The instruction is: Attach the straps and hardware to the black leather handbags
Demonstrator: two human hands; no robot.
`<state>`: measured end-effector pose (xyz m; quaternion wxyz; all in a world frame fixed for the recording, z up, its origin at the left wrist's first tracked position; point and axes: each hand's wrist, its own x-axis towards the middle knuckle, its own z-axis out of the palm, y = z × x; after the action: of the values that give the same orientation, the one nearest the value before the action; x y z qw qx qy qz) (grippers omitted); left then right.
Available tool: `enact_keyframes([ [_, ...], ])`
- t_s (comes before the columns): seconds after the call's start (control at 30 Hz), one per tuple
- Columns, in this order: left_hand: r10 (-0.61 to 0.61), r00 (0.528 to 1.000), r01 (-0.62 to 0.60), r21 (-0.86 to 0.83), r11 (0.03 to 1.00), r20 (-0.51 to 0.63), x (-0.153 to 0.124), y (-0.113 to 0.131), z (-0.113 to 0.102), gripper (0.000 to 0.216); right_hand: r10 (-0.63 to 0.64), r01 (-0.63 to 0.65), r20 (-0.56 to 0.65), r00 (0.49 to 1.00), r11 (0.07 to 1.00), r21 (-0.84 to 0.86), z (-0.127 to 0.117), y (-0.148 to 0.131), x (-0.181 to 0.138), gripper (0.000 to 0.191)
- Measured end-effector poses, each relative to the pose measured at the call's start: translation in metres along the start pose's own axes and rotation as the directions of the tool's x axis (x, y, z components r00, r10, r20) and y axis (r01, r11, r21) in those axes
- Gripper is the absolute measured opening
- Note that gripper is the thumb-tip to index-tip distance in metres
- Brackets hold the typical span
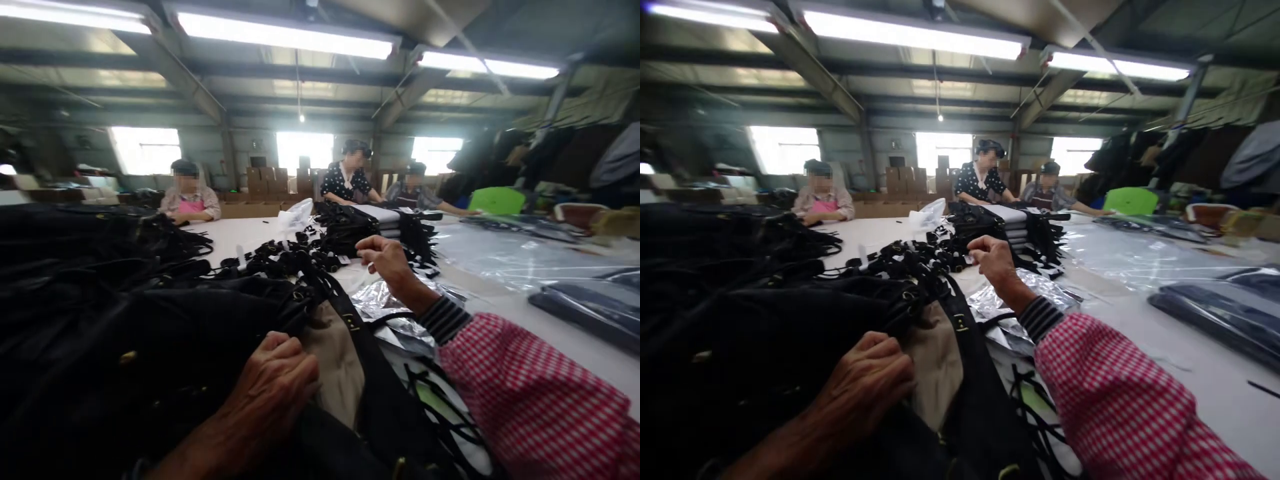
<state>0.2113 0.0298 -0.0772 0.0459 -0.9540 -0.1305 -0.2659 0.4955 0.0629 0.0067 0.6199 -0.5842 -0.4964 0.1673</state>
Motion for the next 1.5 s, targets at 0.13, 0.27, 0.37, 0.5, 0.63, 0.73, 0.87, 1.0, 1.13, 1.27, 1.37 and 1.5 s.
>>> enact_keyframes([
  [0.13,-0.007,1.000,0.007,0.005,1.000,0.012,-0.004,-0.006,0.003,0.026,-0.089,0.085,-0.059,0.994,0.994,-0.071,-0.068,-0.006,-0.022,0.021],
  [0.27,-0.044,0.998,0.043,0.020,0.999,0.046,-0.007,-0.012,0.003,0.025,-0.017,0.005,-0.054,0.998,0.978,-0.211,-0.153,0.005,-0.066,0.019],
  [0.37,-0.054,0.996,0.053,0.022,0.998,0.071,-0.005,-0.015,0.002,0.027,0.129,-0.133,-0.037,0.991,0.920,-0.368,-0.204,0.025,-0.104,0.018],
  [0.5,-0.087,0.989,0.085,0.028,0.996,0.117,-0.001,-0.016,0.000,0.032,0.239,-0.112,0.054,0.970,0.627,-0.771,-0.236,0.055,-0.142,0.013],
  [0.63,-0.146,0.969,0.140,0.047,0.989,0.198,0.000,-0.016,-0.002,0.035,0.261,-0.083,0.058,0.964,0.497,-0.864,-0.230,0.076,-0.155,0.014],
  [0.73,-0.176,0.955,0.168,0.053,0.984,0.237,0.001,-0.014,-0.005,0.036,0.241,-0.082,0.030,0.970,0.441,-0.894,-0.215,0.088,-0.151,0.017],
  [0.87,-0.184,0.951,0.174,0.061,0.983,0.249,0.003,-0.010,-0.009,0.035,0.240,-0.095,0.001,0.971,0.388,-0.917,-0.205,0.098,-0.141,0.019],
  [1.0,-0.207,0.946,0.198,0.064,0.978,0.248,0.005,-0.008,-0.010,0.036,0.265,-0.100,0.015,0.964,0.414,-0.905,-0.213,0.101,-0.139,0.018],
  [1.13,-0.216,0.937,0.207,0.063,0.976,0.274,0.005,-0.007,-0.011,0.033,0.265,-0.128,-0.005,0.964,0.450,-0.884,-0.214,0.105,-0.142,0.022],
  [1.27,-0.234,0.929,0.221,0.076,0.972,0.286,0.007,-0.004,-0.012,0.032,0.218,-0.145,-0.045,0.975,0.466,-0.873,-0.205,0.109,-0.145,0.021],
  [1.37,-0.234,0.932,0.218,0.087,0.972,0.278,0.008,0.000,-0.014,0.033,0.193,-0.124,-0.028,0.981,0.506,-0.853,-0.206,0.107,-0.148,0.018],
  [1.5,-0.227,0.936,0.213,0.083,0.974,0.269,0.008,0.001,-0.015,0.033,0.177,-0.086,0.020,0.984,0.572,-0.816,-0.224,0.099,-0.158,0.020],
])
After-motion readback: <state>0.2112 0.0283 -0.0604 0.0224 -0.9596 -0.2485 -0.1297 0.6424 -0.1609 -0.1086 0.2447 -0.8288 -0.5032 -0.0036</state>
